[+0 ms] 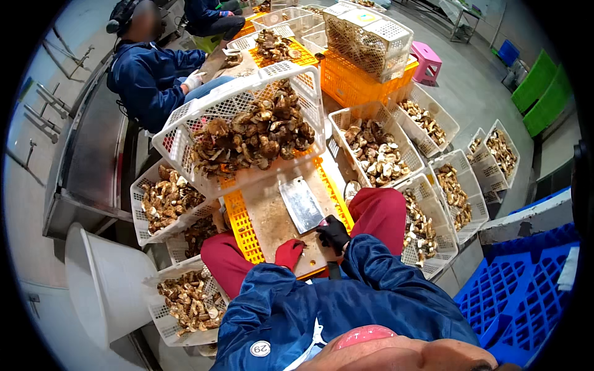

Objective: The person uses a blade to trim and clean roots on a cutting board, picking them from a white plastic crate and placing the finished pieces into a separate container.

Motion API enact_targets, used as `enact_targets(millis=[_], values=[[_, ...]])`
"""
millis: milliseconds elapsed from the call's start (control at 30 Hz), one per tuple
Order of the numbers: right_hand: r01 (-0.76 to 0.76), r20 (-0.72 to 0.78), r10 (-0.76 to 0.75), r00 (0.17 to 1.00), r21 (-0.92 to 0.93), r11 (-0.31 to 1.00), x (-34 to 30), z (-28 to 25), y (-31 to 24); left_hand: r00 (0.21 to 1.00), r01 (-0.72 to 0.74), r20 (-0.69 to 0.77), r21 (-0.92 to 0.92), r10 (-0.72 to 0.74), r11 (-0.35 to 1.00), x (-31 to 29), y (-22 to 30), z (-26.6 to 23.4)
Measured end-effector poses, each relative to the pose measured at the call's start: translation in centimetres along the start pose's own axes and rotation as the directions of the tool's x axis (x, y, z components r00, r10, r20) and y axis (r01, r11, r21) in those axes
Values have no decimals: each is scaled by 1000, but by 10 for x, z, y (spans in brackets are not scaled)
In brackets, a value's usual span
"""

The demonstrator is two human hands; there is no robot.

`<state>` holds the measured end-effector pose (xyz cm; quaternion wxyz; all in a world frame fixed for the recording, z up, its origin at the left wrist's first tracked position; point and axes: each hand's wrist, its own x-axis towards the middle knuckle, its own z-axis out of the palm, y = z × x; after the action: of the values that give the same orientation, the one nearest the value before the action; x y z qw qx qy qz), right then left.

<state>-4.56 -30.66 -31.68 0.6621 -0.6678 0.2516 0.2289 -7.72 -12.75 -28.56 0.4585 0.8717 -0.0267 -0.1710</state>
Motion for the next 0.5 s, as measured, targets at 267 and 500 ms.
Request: enact_targets(millis=[267, 500], values=[[10, -2, -10, 1000, -37, 999, 2, 0, 2, 1000, -3, -5, 25, 3, 1000, 1, -2, -2], [-10, -8, 10, 1000, -35, 999, 4, -1, 3, 998, 57, 27, -2, -57, 998, 0, 2, -3]])
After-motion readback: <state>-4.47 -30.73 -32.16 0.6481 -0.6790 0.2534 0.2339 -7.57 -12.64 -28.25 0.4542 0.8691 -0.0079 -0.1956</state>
